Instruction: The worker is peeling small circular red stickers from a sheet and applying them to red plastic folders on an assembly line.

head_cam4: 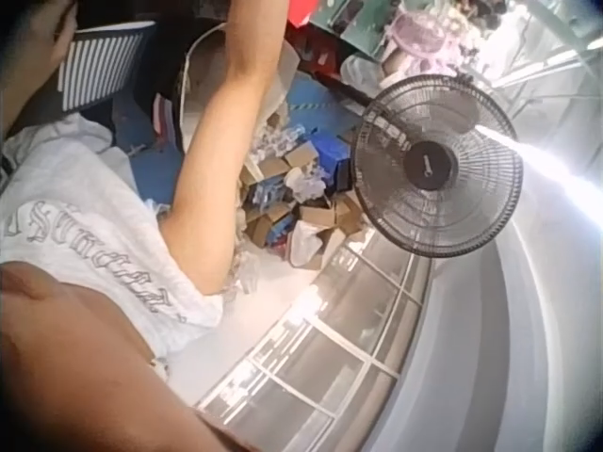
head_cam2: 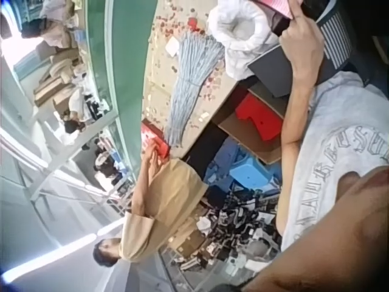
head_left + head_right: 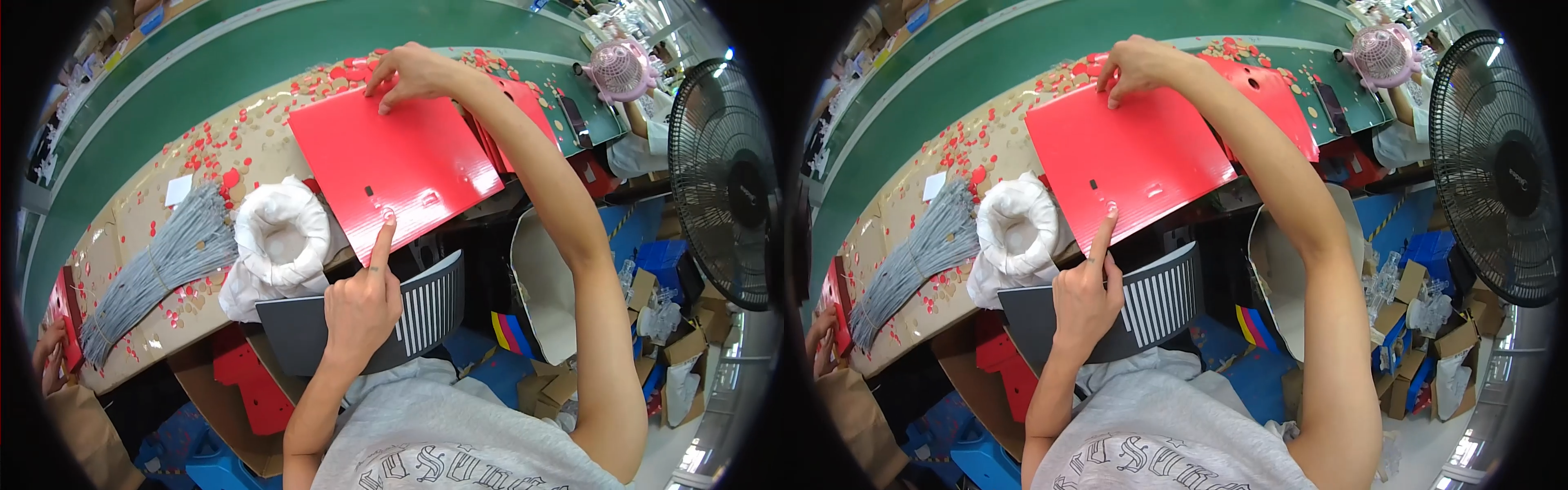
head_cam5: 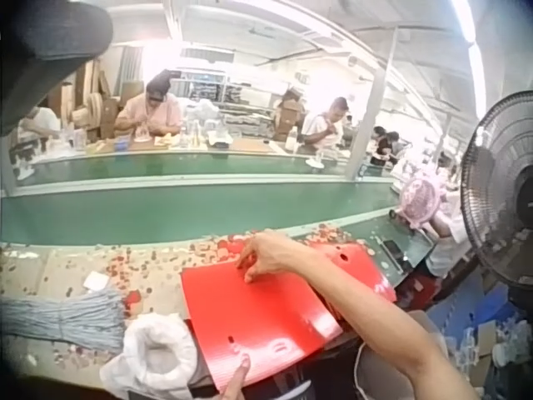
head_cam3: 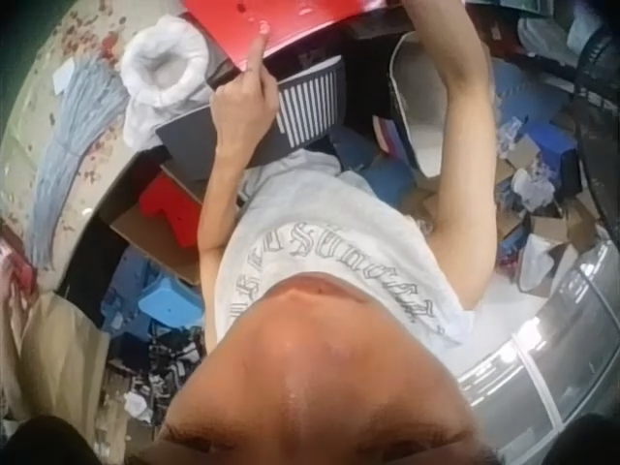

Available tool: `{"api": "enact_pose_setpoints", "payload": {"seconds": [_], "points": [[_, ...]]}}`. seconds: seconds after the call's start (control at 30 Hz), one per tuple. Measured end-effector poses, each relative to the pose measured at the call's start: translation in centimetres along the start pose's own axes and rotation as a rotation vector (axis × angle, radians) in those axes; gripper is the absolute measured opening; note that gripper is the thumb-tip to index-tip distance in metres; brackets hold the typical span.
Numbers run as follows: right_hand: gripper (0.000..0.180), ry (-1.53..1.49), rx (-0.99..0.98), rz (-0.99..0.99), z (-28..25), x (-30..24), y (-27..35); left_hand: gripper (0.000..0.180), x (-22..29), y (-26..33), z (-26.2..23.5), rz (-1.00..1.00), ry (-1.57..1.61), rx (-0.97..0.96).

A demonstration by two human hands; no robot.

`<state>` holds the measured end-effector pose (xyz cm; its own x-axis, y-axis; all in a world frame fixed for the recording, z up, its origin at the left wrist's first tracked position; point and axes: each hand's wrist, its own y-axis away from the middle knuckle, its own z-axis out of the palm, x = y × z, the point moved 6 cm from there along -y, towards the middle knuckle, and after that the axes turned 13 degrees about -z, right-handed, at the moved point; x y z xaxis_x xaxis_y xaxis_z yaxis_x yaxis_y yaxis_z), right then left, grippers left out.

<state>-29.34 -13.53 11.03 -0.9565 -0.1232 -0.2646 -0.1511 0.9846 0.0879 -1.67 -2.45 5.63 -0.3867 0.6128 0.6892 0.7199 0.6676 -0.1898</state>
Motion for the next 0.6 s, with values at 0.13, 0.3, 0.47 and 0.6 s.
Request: {"api": "enact_pose_setpoints", "payload": {"seconds": [0.13, 0.3, 0.47, 0.6], "points": [[0.049, -0.147, 0.067, -0.058, -0.5, 0.3, 1.1, 0.071, 0.2, 0.1, 0.3, -0.009, 0.002, -0.020], [0.053, -0.022, 0.008, 0.029, 0.2, 0.2, 1.1, 0.073, 0.3, 0.2, 0.0, -0.010, -0.015, -0.019], [0.048, 0.001, 0.110, 0.030, -0.6, 0.1, 1.3, 0.068, 0.2, 0.0, 0.2, -0.041, 0.001, -0.033], [0.045, 0.130, 0.243, -0.089, -2.1, -2.6, 1.8, 0.068, -0.1, 0.1, -0.1, -0.046, -0.001, -0.032]]}}
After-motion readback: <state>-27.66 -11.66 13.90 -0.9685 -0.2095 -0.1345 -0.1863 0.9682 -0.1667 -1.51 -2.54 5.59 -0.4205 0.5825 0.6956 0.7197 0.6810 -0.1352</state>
